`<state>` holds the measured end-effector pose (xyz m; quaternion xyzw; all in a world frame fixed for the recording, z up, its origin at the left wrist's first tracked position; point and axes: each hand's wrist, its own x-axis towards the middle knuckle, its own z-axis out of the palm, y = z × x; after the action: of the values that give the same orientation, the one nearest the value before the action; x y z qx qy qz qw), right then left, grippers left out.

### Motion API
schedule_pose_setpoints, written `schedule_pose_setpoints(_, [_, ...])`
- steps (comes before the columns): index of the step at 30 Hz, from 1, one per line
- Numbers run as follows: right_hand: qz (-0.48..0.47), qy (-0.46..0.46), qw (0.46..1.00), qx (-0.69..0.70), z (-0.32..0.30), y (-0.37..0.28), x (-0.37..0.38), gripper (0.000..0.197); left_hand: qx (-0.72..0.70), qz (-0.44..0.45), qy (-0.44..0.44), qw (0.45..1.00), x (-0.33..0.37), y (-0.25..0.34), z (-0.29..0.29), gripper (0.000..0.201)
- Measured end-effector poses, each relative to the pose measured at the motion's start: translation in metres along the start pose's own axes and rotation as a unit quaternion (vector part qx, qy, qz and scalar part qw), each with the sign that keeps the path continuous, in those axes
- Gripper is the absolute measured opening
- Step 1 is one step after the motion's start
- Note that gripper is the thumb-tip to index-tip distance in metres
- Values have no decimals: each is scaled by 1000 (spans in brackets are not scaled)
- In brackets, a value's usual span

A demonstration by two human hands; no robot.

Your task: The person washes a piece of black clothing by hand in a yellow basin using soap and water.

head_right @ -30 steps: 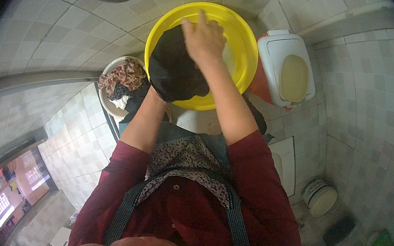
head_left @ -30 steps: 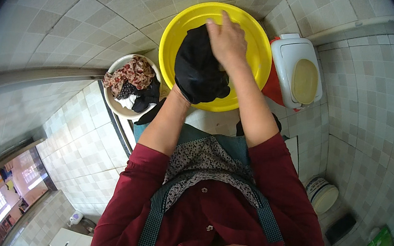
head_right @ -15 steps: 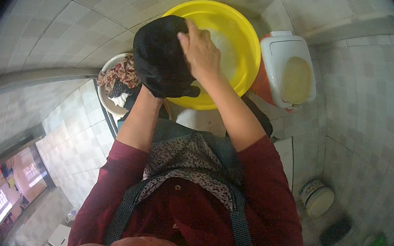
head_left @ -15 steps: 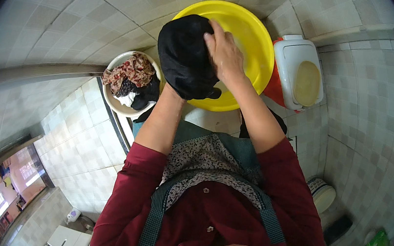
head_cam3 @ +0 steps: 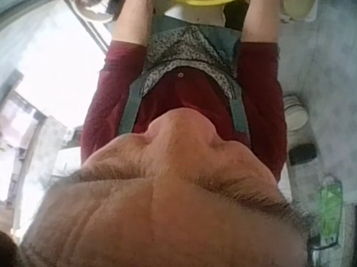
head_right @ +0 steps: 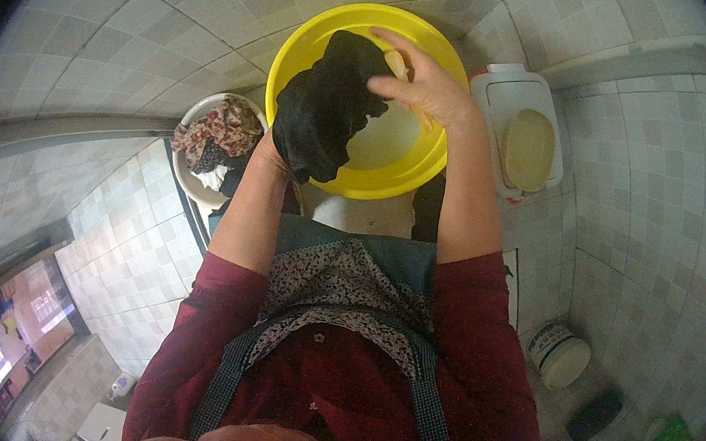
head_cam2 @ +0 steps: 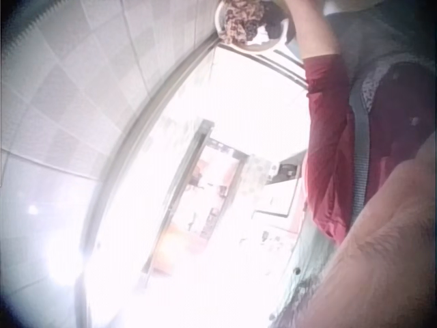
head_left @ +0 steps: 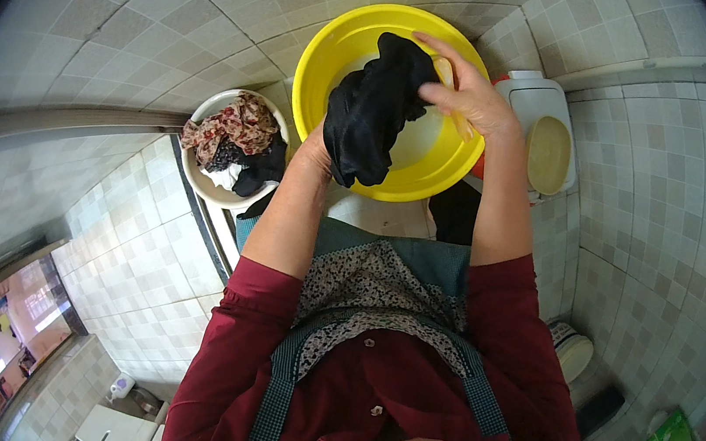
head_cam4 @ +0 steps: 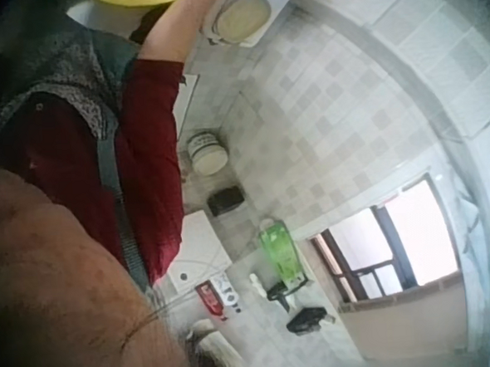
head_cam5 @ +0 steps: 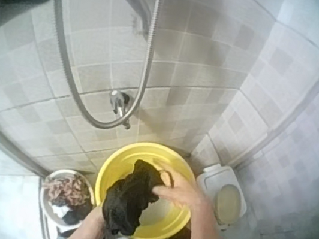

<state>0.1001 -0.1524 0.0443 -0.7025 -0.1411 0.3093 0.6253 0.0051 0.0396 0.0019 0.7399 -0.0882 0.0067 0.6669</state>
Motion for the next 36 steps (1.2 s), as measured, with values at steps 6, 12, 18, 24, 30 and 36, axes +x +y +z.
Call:
schedule_pose_setpoints(6, [19,-2,981,-196,2,4,6,61,-164,-167,4,972,6,9,-8,39])
schedule_pose_setpoints(12, [9,153,988,24,-10,6,-13,55,-183,-136,128,965,7,-38,-9,25])
schedule_pose_setpoints(18, [-43,258,965,-34,-15,-7,-8,45,282,-177,127,934,10,-29,-11,33])
schedule_pose_setpoints(24, [-255,77,929,-256,57,-10,-16,43,-423,-338,149,827,14,-44,13,51])
schedule_pose_setpoints(30, [-246,-35,885,-395,95,-35,-48,47,-755,-75,-20,651,15,-15,4,71])
schedule_pose_setpoints(36, [-340,95,810,-468,116,-28,-12,57,-835,-2,-87,544,21,-12,5,71])
